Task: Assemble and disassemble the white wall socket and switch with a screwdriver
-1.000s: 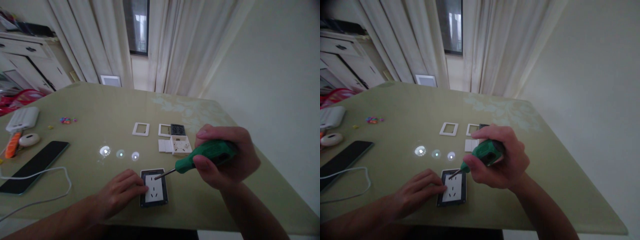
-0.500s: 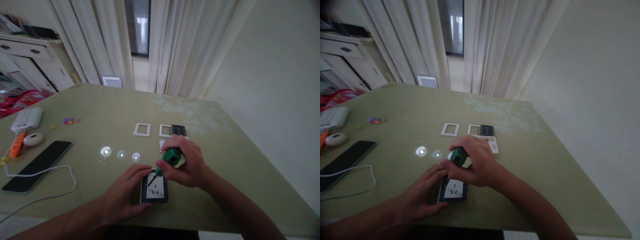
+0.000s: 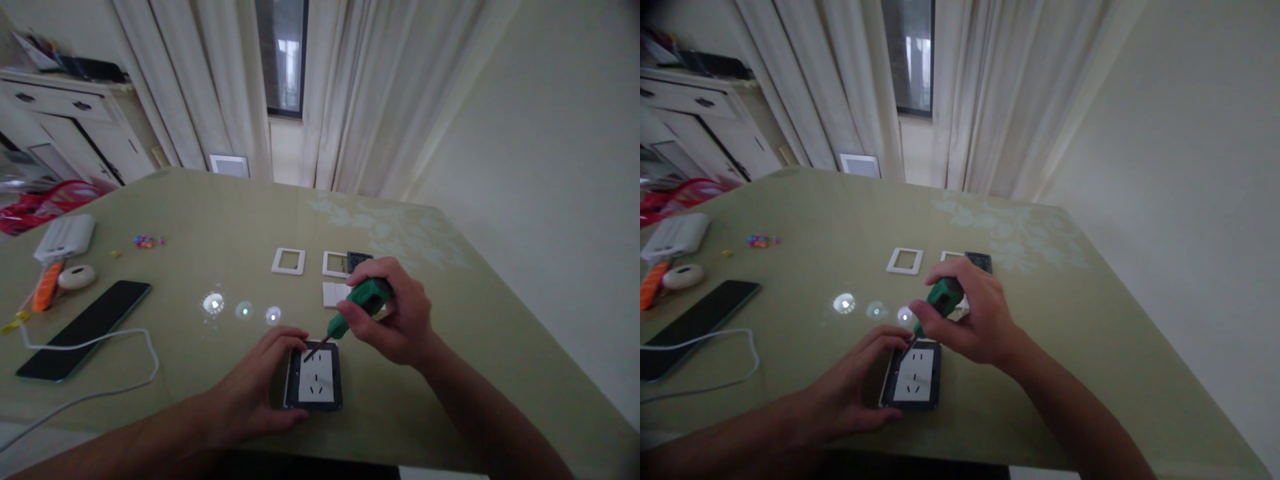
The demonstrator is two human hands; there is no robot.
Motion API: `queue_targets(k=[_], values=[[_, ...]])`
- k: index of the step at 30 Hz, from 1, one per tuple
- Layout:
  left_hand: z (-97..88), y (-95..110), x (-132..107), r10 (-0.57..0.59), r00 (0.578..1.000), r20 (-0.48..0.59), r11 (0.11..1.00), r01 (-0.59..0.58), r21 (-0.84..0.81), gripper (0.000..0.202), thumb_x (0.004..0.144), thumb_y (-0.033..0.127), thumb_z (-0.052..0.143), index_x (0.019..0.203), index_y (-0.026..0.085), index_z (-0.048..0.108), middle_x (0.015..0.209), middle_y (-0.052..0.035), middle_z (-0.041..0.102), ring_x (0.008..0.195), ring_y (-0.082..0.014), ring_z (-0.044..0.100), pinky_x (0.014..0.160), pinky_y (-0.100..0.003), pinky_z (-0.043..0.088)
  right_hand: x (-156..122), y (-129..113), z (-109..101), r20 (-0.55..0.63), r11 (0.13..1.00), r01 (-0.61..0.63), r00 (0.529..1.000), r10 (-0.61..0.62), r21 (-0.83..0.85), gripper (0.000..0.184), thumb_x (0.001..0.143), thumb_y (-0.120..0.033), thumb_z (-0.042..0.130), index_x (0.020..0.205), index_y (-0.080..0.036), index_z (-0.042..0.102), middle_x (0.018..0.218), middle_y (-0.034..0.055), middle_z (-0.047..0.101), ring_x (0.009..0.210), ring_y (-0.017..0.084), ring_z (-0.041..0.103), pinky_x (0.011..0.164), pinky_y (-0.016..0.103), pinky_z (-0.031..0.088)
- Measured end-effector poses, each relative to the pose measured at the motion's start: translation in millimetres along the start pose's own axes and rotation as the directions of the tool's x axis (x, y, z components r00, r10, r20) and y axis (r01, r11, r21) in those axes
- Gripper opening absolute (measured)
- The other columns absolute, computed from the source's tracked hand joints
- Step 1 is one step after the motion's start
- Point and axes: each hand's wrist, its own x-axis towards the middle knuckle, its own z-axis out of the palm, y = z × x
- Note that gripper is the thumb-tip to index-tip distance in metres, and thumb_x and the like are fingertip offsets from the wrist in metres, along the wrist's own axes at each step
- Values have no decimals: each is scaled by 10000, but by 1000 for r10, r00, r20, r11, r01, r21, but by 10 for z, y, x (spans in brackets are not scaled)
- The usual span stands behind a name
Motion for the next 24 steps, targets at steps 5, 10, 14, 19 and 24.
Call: queue_targets(k=[5, 10, 14, 19, 24], values=[[-111, 95, 83, -11, 996, 83, 1000, 9, 26, 763, 810, 278, 946, 1420, 321, 490, 1466, -96, 548, 1358, -336, 554, 1143, -504, 516, 14, -14, -64, -27, 1000, -18, 999, 18, -4, 204, 944, -274, 779, 1074, -245, 624, 838, -49, 657, 654, 99, 591, 610, 229, 496], [-192, 164, 138, -40, 992, 124, 998, 34, 48, 793, 742, 235, 983, 1362, 317, 496, 1408, -72, 556, 1292, -327, 557, 1096, -490, 520, 24, -28, -54, -40, 1000, 1, 999, -1, 6, 221, 936, -270, 794, 1075, -239, 626, 857, -37, 672, 681, 100, 604, 635, 225, 504], [-210, 208, 156, -57, 992, 114, 998, 56, 9, 852, 717, 173, 957, 1396, 330, 466, 1398, -58, 537, 1283, -321, 538, 1098, -490, 508, 29, -23, -46, -44, 1000, 7, 999, -7, 7, 222, 937, -273, 796, 1079, -239, 629, 859, -34, 671, 690, 106, 605, 641, 232, 505], [-243, 212, 147, -44, 995, 91, 999, 42, 21, 822, 772, 212, 928, 1422, 350, 445, 1426, -55, 515, 1316, -324, 516, 1129, -502, 480, 14, -17, -65, -55, 1000, -7, 998, 8, 7, 232, 933, -277, 806, 1087, -240, 635, 847, -40, 665, 665, 101, 597, 624, 235, 494], [-248, 142, 130, -53, 994, 95, 998, 56, -28, 831, 772, 258, 953, 1419, 363, 443, 1420, -47, 507, 1306, -325, 519, 1117, -505, 482, 21, -19, -65, -61, 1000, -7, 998, 8, 15, 234, 930, -271, 808, 1083, -238, 635, 838, -45, 659, 651, 94, 587, 613, 228, 488]])
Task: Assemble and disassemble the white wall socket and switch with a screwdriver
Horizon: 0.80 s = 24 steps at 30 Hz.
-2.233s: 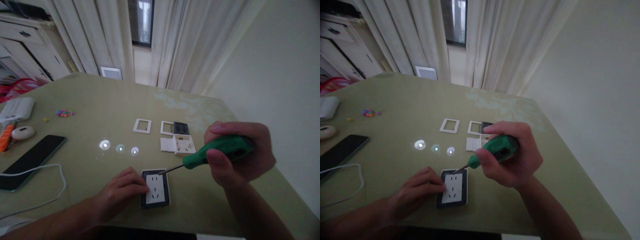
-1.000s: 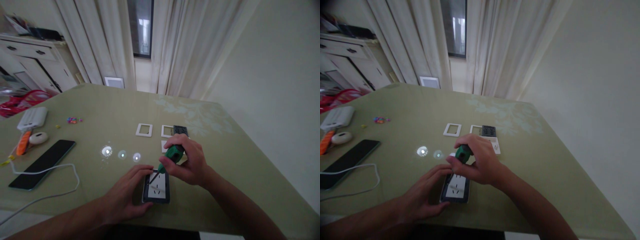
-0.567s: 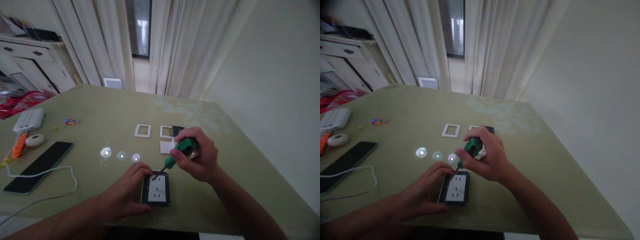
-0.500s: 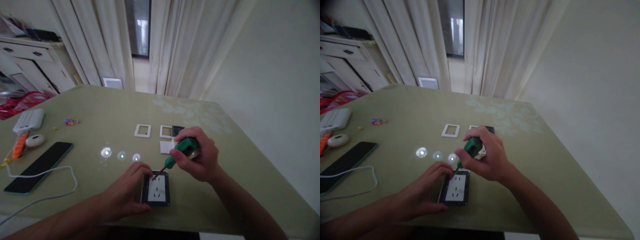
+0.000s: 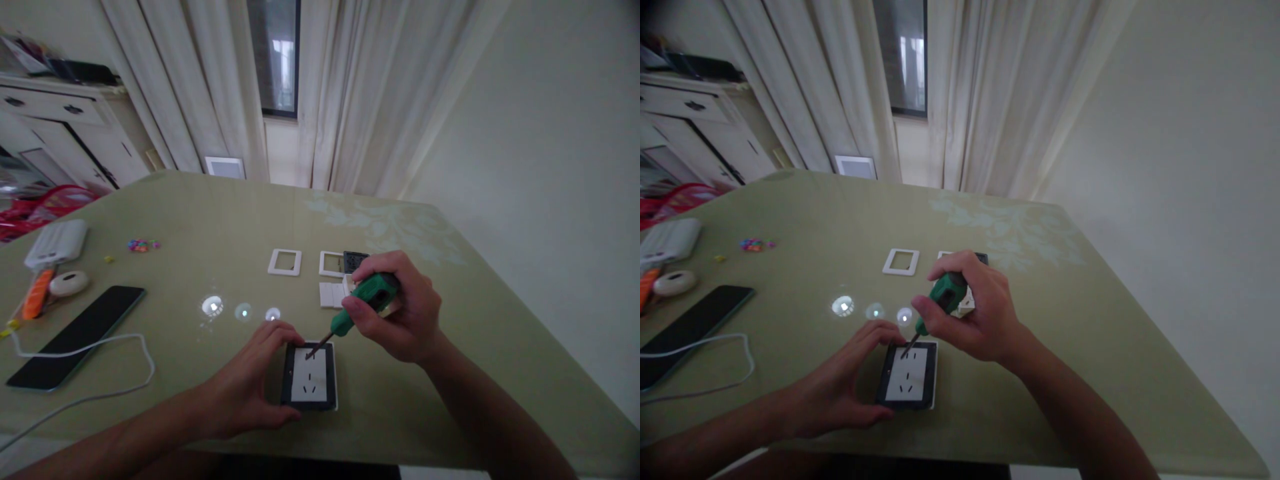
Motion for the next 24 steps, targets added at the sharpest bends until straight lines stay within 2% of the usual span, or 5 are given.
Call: queue_targets(k=[4, 14, 19, 24], values=[[6, -16, 1, -18, 999, 34, 997, 21, -72, 797, 792, 335, 972, 1411, 357, 470, 1402, -47, 518, 1279, -320, 545, 1093, -493, 500, 4, -5, 12, 24, 1000, 9, 1000, -9, -4, 227, 920, -228, 786, 1082, -239, 627, 855, -35, 671, 690, 108, 608, 638, 238, 498], [39, -49, 1, -11, 999, 31, 996, 14, -88, 825, 829, 347, 939, 1484, 381, 439, 1468, -60, 494, 1349, -336, 528, 1147, -525, 478, -22, -4, 8, 52, 1000, -4, 999, 3, 8, 254, 900, -200, 785, 1082, -249, 615, 852, -38, 666, 675, 106, 596, 616, 241, 482], [52, -54, 4, -17, 999, 50, 993, 22, -113, 850, 861, 364, 924, 1537, 402, 411, 1511, -64, 473, 1405, -339, 502, 1202, -540, 453, -24, -6, 22, 70, 1000, -3, 998, 2, 17, 233, 936, -256, 791, 1090, -244, 616, 859, -35, 674, 664, 97, 594, 597, 233, 471], [107, -92, -27, -9, 999, 36, 994, 13, -113, 854, 886, 360, 893, 1576, 411, 392, 1550, -76, 410, 1444, -361, 467, 1225, -553, 456, -54, 20, 106, 116, 999, 16, 993, -19, 30, 232, 966, -319, 793, 1099, -236, 623, 897, -15, 704, 701, 112, 628, 641, 247, 504]])
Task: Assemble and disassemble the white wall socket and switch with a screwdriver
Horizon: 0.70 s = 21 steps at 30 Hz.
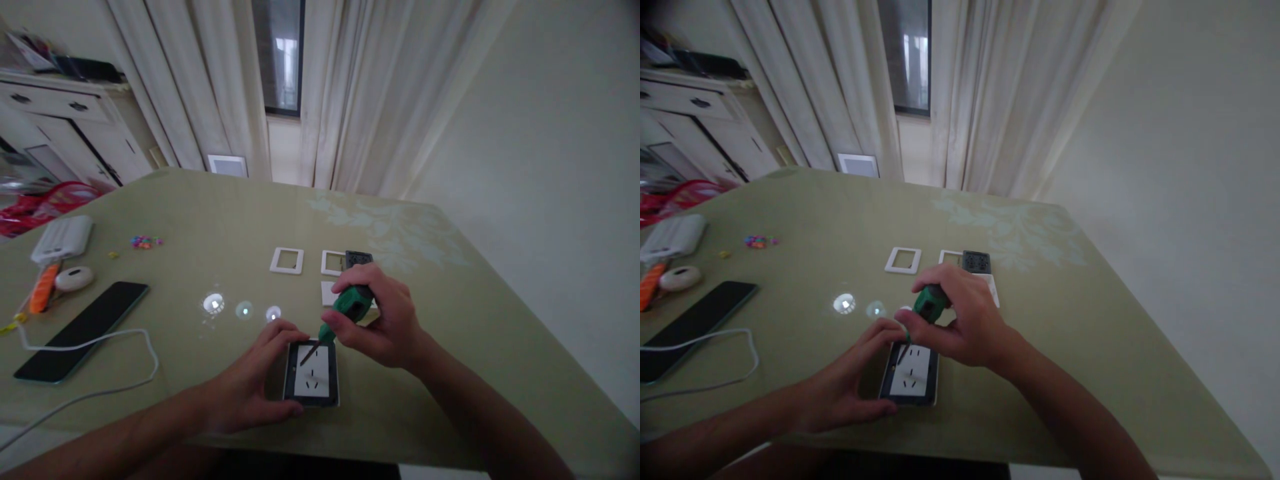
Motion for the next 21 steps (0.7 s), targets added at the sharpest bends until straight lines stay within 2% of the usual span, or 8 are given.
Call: queue_targets(k=[4, 10, 16, 21], values=[[32, -23, -16, -19, 1000, -13, 999, 19, 39, 914, 869, 346, 887, 1611, 409, 357, 1597, -86, 344, 1486, -396, 409, 1239, -573, 453, -14, 15, 76, 35, 1000, 14, 999, -15, 15, 225, 990, -363, 773, 1102, -231, 629, 913, 3, 717, 744, 136, 652, 673, 273, 522], [61, 18, -5, -36, 999, -40, 998, 38, 49, 929, 837, 326, 885, 1611, 407, 377, 1526, -85, 389, 1432, -387, 459, 1215, -570, 490, -10, 6, 114, 43, 1000, 16, 999, -16, 3, 211, 991, -357, 771, 1077, -222, 632, 887, -1, 715, 741, 132, 655, 680, 269, 520], [70, 42, 12, -28, 999, -26, 998, 29, 63, 918, 846, 308, 877, 1609, 381, 371, 1609, -97, 356, 1497, -403, 414, 1246, -579, 455, -11, 7, 132, 47, 1000, 26, 999, -26, 0, 208, 995, -362, 759, 1080, -224, 630, 897, 9, 727, 753, 141, 670, 690, 277, 532], [48, 115, 44, -18, 1000, -25, 998, 19, 58, 858, 850, 281, 858, 1571, 374, 401, 1593, -93, 398, 1507, -398, 411, 1247, -592, 447, -23, 0, 142, 57, 999, 44, 997, -43, -12, 194, 1001, -351, 748, 1078, -220, 628, 893, 8, 732, 771, 143, 681, 712, 280, 536]])
